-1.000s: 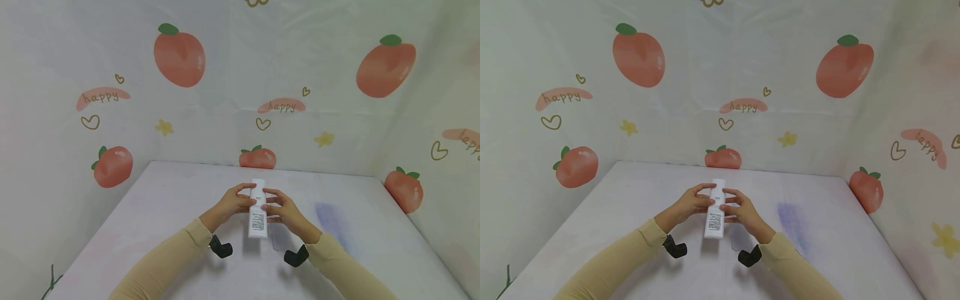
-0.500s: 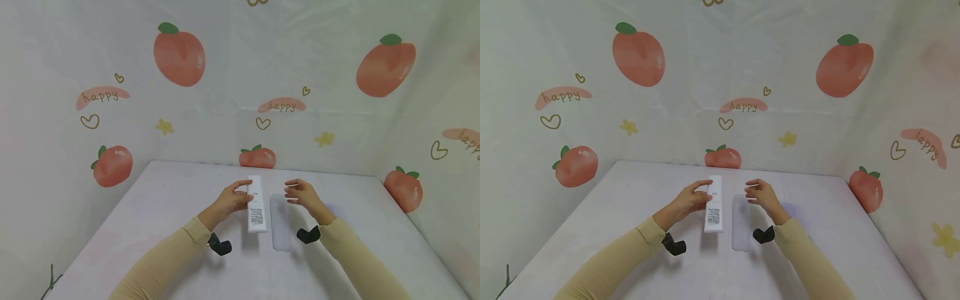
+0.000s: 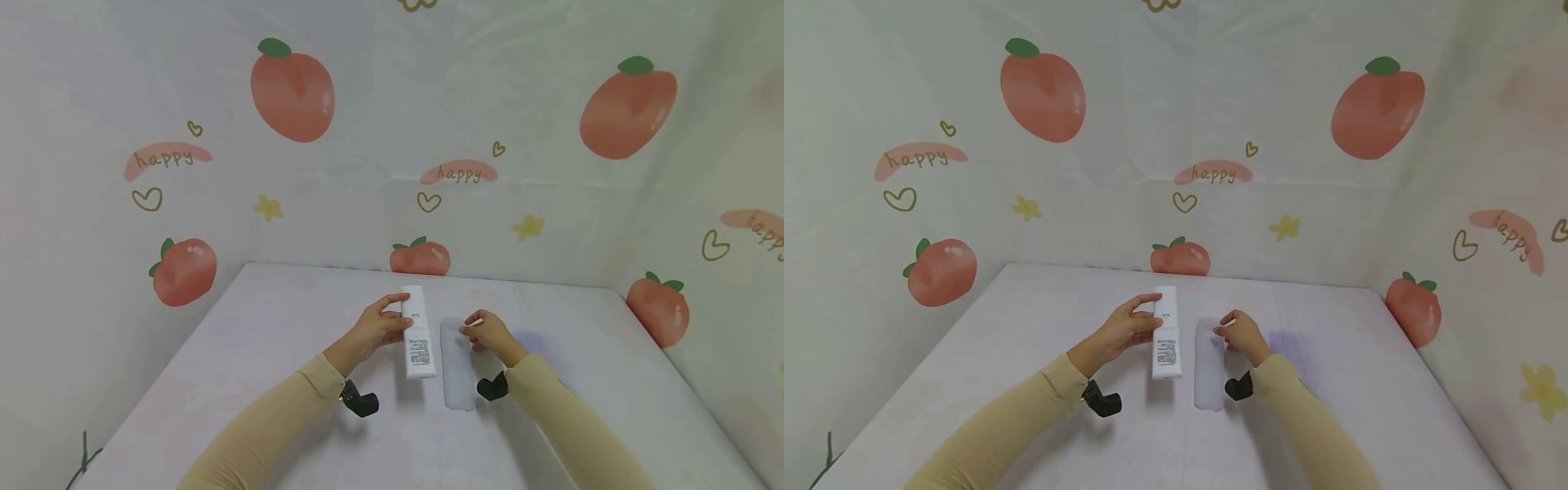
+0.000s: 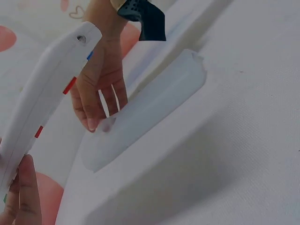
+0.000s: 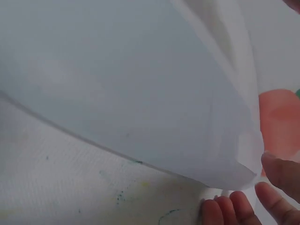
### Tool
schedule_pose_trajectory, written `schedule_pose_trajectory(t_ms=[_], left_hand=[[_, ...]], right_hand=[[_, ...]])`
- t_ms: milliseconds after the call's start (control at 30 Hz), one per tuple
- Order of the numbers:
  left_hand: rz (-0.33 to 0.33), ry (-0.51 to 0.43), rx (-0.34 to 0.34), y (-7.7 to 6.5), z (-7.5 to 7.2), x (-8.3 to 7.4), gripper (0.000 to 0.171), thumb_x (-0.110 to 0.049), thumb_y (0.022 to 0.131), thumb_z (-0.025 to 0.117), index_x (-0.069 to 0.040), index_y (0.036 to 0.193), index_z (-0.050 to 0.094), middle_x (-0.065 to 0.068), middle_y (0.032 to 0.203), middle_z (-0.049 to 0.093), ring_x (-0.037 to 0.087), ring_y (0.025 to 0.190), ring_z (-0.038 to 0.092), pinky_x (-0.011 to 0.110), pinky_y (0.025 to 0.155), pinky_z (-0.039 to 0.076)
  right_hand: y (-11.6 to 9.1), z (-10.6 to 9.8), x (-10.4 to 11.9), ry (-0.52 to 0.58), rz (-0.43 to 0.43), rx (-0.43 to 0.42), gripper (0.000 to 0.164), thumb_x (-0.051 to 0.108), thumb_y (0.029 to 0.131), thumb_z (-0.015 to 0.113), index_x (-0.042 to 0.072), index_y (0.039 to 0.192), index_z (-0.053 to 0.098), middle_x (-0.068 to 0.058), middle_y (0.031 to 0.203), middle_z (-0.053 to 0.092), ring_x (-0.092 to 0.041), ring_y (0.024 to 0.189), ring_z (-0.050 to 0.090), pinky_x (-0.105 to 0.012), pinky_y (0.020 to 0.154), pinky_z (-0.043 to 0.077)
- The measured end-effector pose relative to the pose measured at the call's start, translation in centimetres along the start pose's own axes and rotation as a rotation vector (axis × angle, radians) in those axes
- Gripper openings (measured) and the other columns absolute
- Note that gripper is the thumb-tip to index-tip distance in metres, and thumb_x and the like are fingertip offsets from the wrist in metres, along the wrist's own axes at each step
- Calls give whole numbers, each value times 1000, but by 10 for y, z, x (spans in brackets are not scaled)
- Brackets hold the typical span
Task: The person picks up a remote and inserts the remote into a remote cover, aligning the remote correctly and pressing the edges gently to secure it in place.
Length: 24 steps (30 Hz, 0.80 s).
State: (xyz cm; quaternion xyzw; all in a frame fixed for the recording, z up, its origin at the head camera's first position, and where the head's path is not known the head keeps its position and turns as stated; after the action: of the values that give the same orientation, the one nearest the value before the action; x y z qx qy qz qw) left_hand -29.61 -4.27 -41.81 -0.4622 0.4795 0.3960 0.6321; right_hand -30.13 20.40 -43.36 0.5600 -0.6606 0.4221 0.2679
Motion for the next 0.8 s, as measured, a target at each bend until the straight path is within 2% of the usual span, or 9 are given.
schedule_pose_trajectory(t_ms=[133,233,300,400,500,600,800], left_hand=[[7,-33,-11,3,2,3,58,-2,85,72,-20,137,52,14,109,68,18,85,67,32,75,58],[15,-91,-56,8,4,6,59,0,85,71,-20,137,51,13,106,67,17,82,66,30,71,57],[31,-145,-112,12,7,7,59,2,85,70,-20,137,51,13,105,67,17,80,66,29,70,56],[75,-227,-233,18,15,4,59,5,84,69,-20,136,52,14,105,65,17,81,66,28,71,55],[128,-285,-360,23,27,2,60,7,84,69,-19,134,52,16,108,60,18,84,64,29,73,56],[174,-328,-449,28,39,3,59,9,84,67,-19,134,52,17,111,55,21,89,61,29,75,56],[228,-309,-568,37,55,14,58,9,84,67,-21,132,54,16,116,52,21,89,62,27,76,55]], right_hand=[[2,2,-3,-38,13,-37,27,10,87,69,-3,104,53,-12,90,60,-18,74,55,-28,62,55],[4,2,-6,-37,10,-50,22,8,87,69,-3,101,55,-8,80,57,-15,69,54,-26,60,55],[4,2,-8,-21,9,-52,19,7,87,67,-4,98,57,-6,74,54,-14,66,53,-25,59,55],[5,1,-10,10,11,-51,14,5,88,65,-5,95,59,-4,69,50,-13,63,52,-24,59,55],[4,1,-12,30,10,-51,12,4,89,63,-6,94,60,-3,69,50,-12,63,52,-24,59,56],[3,0,-12,38,1,-46,12,4,89,62,-7,93,60,-3,70,51,-12,64,54,-24,59,55],[1,1,-12,73,-1,-41,12,5,89,61,-6,93,60,-4,74,55,-12,64,56,-24,59,56]])
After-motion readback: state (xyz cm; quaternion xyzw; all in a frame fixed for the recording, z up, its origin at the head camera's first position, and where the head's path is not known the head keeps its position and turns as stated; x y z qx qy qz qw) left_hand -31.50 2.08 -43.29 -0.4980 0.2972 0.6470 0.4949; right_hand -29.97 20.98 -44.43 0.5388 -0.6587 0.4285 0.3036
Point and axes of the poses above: each hand's wrist, its own y-axis towards the middle knuckle, its own z-axis out of the palm, x = y × z, the point moved 2 cm from there along y, towards the middle knuckle
